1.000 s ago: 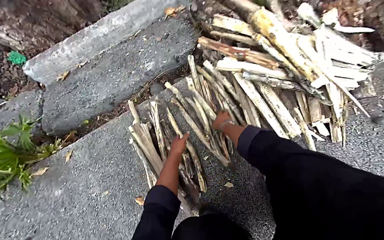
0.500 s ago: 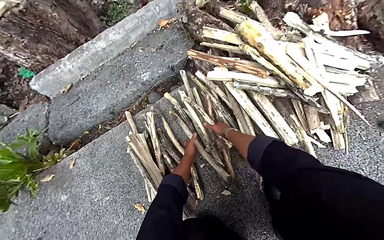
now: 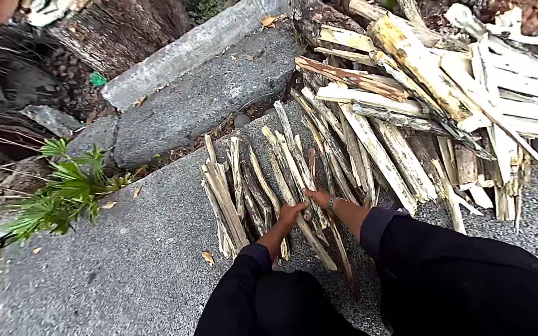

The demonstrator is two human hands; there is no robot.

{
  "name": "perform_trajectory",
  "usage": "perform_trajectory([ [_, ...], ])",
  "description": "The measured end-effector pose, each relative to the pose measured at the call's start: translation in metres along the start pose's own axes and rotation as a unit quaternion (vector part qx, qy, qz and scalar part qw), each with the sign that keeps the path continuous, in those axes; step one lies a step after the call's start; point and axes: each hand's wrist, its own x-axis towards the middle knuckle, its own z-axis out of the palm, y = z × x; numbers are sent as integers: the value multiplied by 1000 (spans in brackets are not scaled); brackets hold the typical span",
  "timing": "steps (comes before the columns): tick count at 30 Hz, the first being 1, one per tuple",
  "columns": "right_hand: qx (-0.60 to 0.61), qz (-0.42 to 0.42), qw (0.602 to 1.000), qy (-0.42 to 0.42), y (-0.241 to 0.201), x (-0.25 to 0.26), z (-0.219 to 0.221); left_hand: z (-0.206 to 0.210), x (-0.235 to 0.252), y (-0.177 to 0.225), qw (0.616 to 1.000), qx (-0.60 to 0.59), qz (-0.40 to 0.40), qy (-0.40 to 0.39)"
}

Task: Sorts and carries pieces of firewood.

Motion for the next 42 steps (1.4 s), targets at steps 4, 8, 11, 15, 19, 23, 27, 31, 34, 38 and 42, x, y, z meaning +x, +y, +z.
perform_trajectory([
  [4, 28, -51, 998, 22, 19, -30, 23, -3, -45, -4, 996, -76, 44, 9],
  [8, 14, -108, 993, 46, 3, -46, 34, -11, -58, 24, 995, -39, 75, 49],
  [11, -35, -141, 987, 62, -40, -45, 30, -27, -44, 60, 991, -69, 99, 52],
  [15, -124, -137, 980, 75, -96, -26, 7, -48, -6, 97, 995, -84, 56, 8],
  [19, -175, -79, 972, 138, -106, 13, -20, -49, 57, 85, 997, 43, -40, 55],
  [23, -204, -63, 962, 170, -79, 26, -32, -41, 72, 59, 985, 115, -94, 89],
  [27, -238, -65, 939, 240, -61, 31, -36, -16, 71, 53, 970, 147, -102, 162],
  [31, -242, -35, 939, 240, -70, 35, -19, -9, 66, 47, 980, 95, -104, 144],
  [34, -230, -4, 947, 223, -74, 36, -8, -19, 66, 36, 987, 59, -92, 121],
  [38, -222, 12, 959, 177, -46, 38, 3, -28, 68, 23, 985, 78, -90, 129],
  [42, -211, -14, 962, 172, -45, 26, -14, -29, 66, 27, 974, 111, -89, 176],
])
